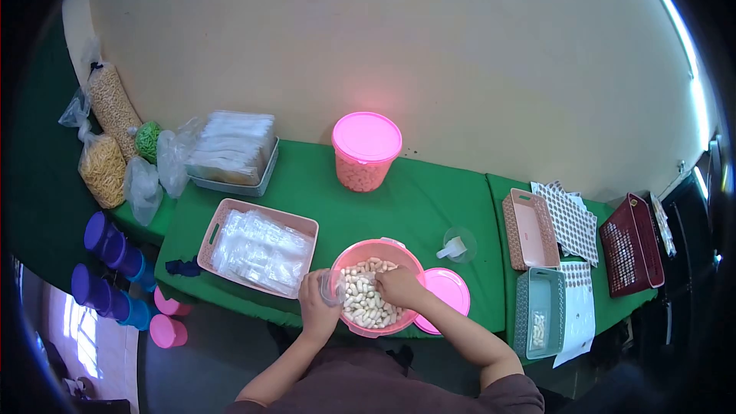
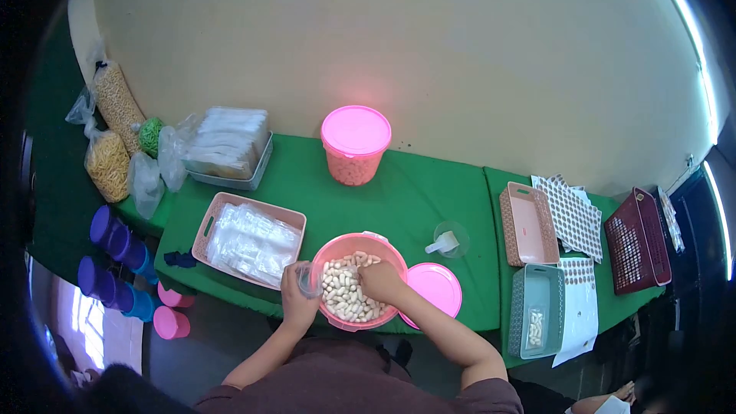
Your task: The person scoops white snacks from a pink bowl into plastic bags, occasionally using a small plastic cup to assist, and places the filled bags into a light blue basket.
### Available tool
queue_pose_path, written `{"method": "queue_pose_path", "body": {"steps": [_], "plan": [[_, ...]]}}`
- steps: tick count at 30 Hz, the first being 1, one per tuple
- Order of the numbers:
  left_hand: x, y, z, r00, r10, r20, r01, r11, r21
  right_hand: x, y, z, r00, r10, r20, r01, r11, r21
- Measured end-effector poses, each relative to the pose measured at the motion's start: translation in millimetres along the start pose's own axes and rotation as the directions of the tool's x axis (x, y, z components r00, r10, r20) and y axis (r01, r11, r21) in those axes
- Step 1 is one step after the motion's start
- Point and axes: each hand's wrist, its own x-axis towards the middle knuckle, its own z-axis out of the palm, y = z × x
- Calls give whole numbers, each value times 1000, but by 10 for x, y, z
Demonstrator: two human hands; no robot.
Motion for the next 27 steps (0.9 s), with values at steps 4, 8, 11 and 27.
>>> {"method": "queue_pose_path", "body": {"steps": [4, 8, 11, 27], "plan": [[-15, -13, -3, 1000, -7, 14, 7, 1000, 25, -38, -10, -60, 997, 83, 5, -83, 989, 125], [-3, 27, -24, 1000, 17, 22, -18, 998, 54, -96, -32, -179, 993, 112, 43, -119, 960, 253], [-12, -31, 1, 999, 33, 7, -33, 998, 46, -123, -42, -236, 992, 120, -45, -96, 929, 358], [354, 457, -310, 954, 216, 207, -275, 907, 320, -701, 111, -918, 933, 248, -260, -30, 775, 632]]}}
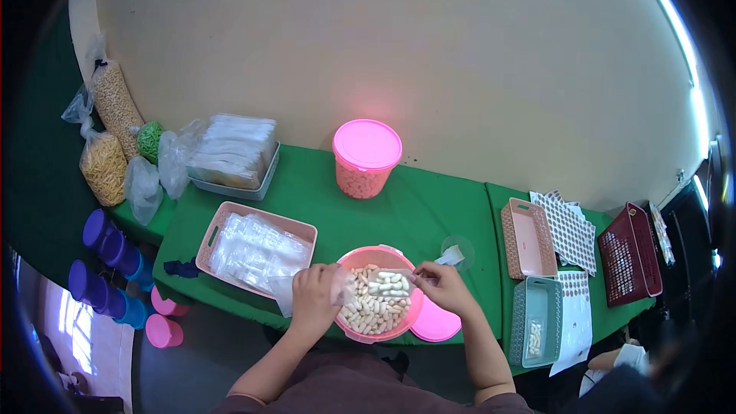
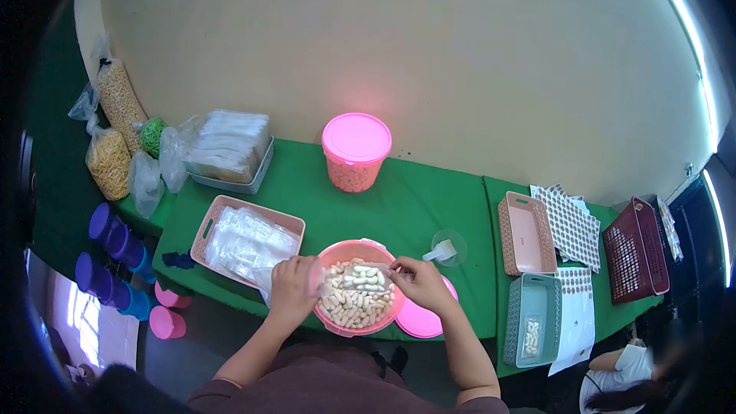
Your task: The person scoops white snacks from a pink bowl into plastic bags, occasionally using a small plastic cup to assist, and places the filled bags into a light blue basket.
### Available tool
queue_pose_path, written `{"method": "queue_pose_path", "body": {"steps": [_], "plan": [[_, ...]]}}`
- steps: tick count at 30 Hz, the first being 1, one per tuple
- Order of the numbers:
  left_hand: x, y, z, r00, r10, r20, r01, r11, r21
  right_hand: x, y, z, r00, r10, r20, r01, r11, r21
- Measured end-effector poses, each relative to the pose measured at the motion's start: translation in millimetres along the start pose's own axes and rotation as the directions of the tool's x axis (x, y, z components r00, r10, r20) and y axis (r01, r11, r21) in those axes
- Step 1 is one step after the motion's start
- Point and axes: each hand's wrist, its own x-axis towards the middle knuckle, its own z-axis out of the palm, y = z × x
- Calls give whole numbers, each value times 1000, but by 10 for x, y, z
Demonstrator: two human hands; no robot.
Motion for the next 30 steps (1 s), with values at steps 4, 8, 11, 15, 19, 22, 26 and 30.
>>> {"method": "queue_pose_path", "body": {"steps": [4, 8, 11, 15, 19, 22, 26, 30], "plan": [[67, 208, 60, 989, 108, 98, -107, 994, -15, -63, -270, -157, 1000, -25, 6, 25, 996, -82], [94, 417, 156, 971, 208, 118, -196, 975, -104, -93, -450, -170, 991, -126, -40, 125, 992, -28], [106, 504, 157, 971, 212, 113, -185, 960, -212, -140, -660, -263, 986, 57, -158, 18, 899, 437], [111, 570, 155, 984, 152, 91, -124, 958, -259, -123, -659, -240, 988, 8, -157, 108, 691, 715], [153, 571, 137, 989, 138, 50, -120, 954, -276, -109, -596, -93, 984, -18, -179, 138, 717, 683], [160, 507, 204, 993, 114, 23, -104, 961, -254, -185, -631, -82, 924, -50, -378, 290, 735, 612], [157, 376, 162, 1000, 29, 7, -27, 974, -227, -182, -528, -54, 830, -52, -556, 365, 803, 470], [206, 184, 157, 994, -67, -87, 47, 975, -215, -85, -6, 298, 969, 83, -234, 15, 920, 391]]}}
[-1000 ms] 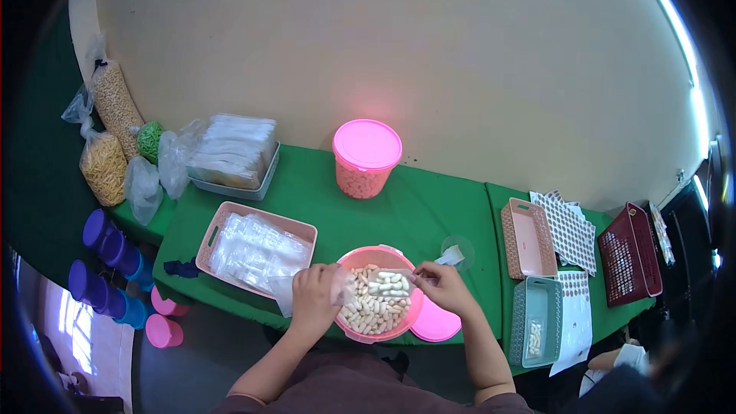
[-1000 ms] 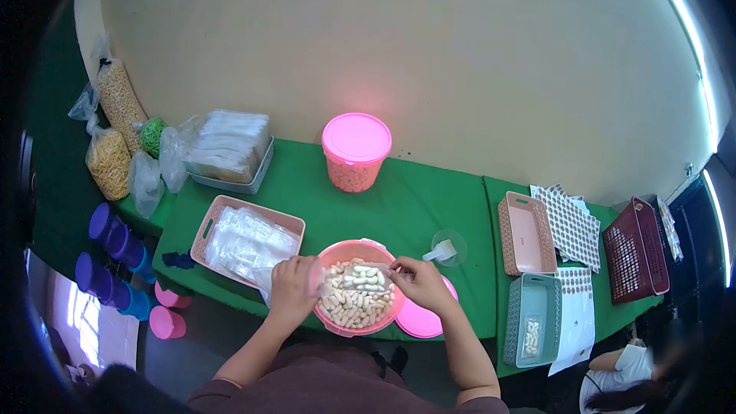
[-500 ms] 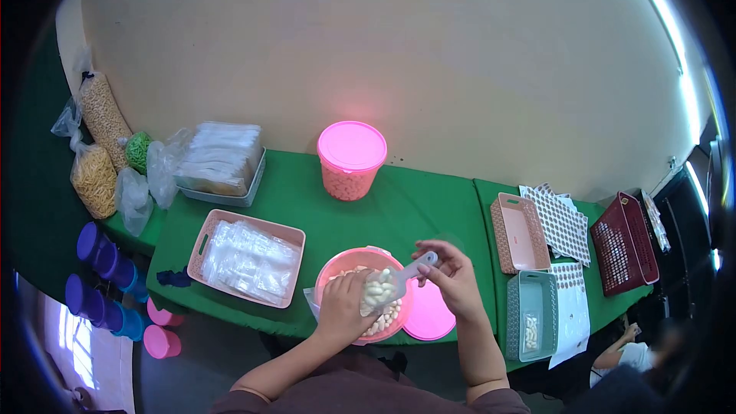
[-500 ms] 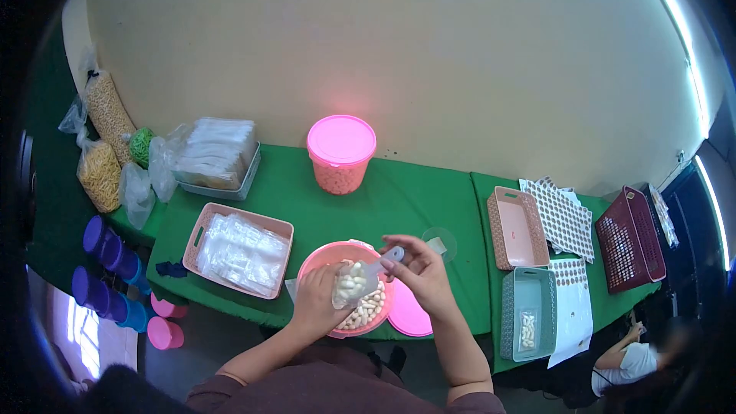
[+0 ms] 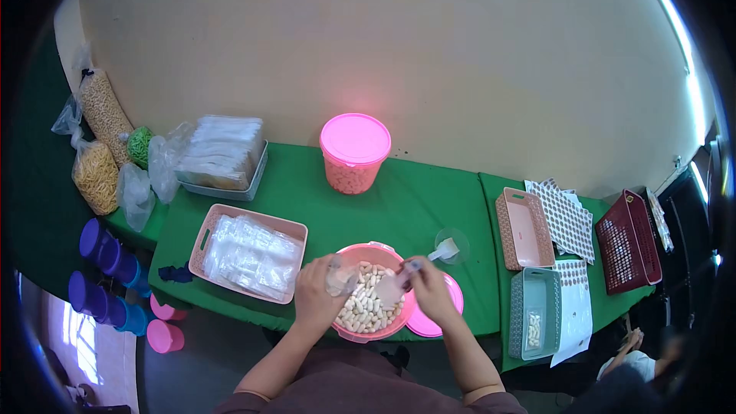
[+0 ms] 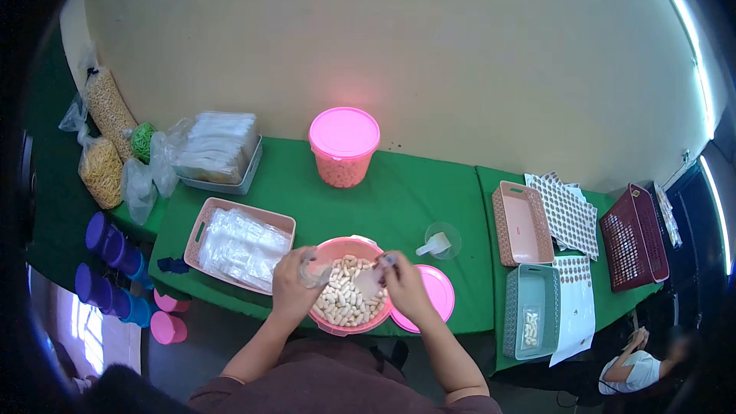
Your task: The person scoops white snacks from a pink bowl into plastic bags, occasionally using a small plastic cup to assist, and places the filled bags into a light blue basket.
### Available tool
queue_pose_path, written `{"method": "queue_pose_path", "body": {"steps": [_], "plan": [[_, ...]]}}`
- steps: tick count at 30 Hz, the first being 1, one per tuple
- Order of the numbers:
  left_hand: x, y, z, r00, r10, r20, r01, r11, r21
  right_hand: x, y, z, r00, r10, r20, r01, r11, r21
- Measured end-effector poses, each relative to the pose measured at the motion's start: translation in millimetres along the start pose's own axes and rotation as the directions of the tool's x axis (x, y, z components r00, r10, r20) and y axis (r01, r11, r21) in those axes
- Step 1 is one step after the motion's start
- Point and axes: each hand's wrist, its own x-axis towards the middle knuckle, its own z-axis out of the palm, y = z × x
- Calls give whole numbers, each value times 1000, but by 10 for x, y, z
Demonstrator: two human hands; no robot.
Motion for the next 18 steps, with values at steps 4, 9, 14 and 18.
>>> {"method": "queue_pose_path", "body": {"steps": [4, 9, 14, 18], "plan": [[-1, -148, 31, 999, -18, -32, 18, 1000, 15, -26, 514, 297, 936, 283, 208, -272, 959, -81], [-80, -275, 179, 998, -35, -45, 38, 997, 60, 61, 712, 522, 892, 350, 287, -400, 907, 135], [-61, -248, 92, 996, -69, -51, 72, 996, 57, 161, 805, 478, 839, 479, 260, -538, 804, 255], [-29, -281, 79, 992, -99, -80, 101, 995, 23, 203, 783, 441, 784, 549, 291, -621, 685, 380]]}}
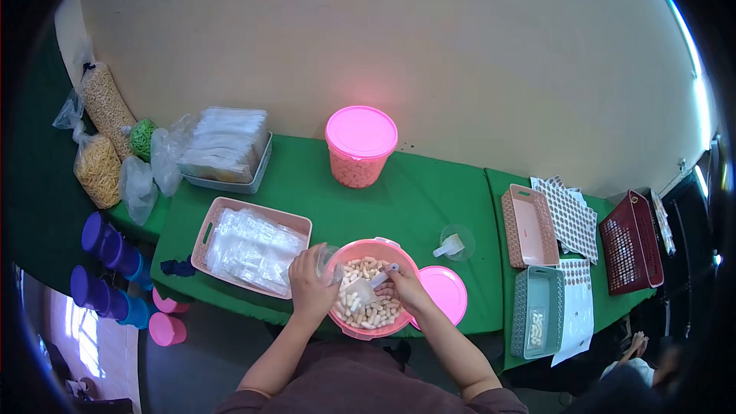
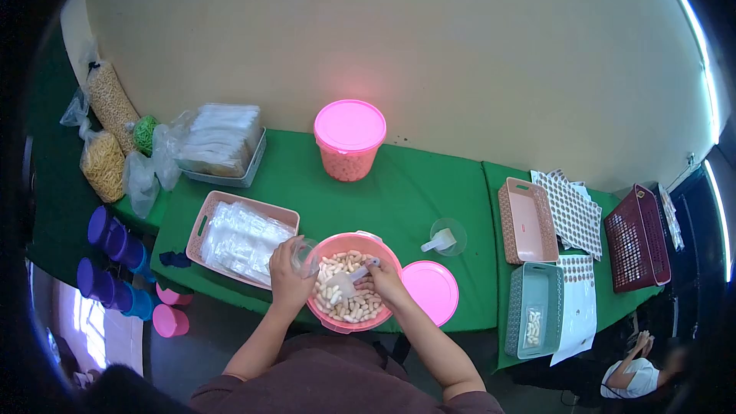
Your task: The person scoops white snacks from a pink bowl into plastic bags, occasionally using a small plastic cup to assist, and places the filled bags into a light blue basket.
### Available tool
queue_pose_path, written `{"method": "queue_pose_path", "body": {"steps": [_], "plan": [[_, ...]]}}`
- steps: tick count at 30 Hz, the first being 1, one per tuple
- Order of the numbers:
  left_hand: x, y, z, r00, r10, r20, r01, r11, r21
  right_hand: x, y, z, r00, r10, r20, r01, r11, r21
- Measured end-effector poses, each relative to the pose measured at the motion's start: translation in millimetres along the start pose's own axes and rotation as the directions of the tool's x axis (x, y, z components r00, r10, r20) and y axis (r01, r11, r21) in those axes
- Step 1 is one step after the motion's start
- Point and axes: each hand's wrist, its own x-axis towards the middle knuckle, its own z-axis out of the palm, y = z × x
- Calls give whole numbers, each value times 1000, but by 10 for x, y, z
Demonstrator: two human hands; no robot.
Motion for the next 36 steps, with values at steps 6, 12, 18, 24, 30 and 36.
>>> {"method": "queue_pose_path", "body": {"steps": [6, 12, 18, 24, 30, 36], "plan": [[76, 67, -139, 999, -12, -34, 12, 1000, 6, -122, -154, -2, 997, 13, -71, 3, 975, 221], [80, 149, -172, 999, 48, 2, -48, 996, 79, -422, -506, 19, 931, -289, -224, 348, 887, 304], [-49, 315, -67, 956, 243, 163, -256, 964, 67, -878, -979, 228, 741, -610, -280, 657, 746, 111], [-89, 525, -60, 937, 266, 228, -266, 963, -32, -1248, -914, 461, 500, -866, -31, 781, 466, -414], [-192, 342, 54, 990, 144, -9, -140, 946, -294, -1274, -803, 358, 190, -981, 29, 833, 145, -533], [123, 373, -415, 995, 93, -34, -89, 699, -710, -914, -713, 154, 760, -647, -67, 539, 684, -492]]}}
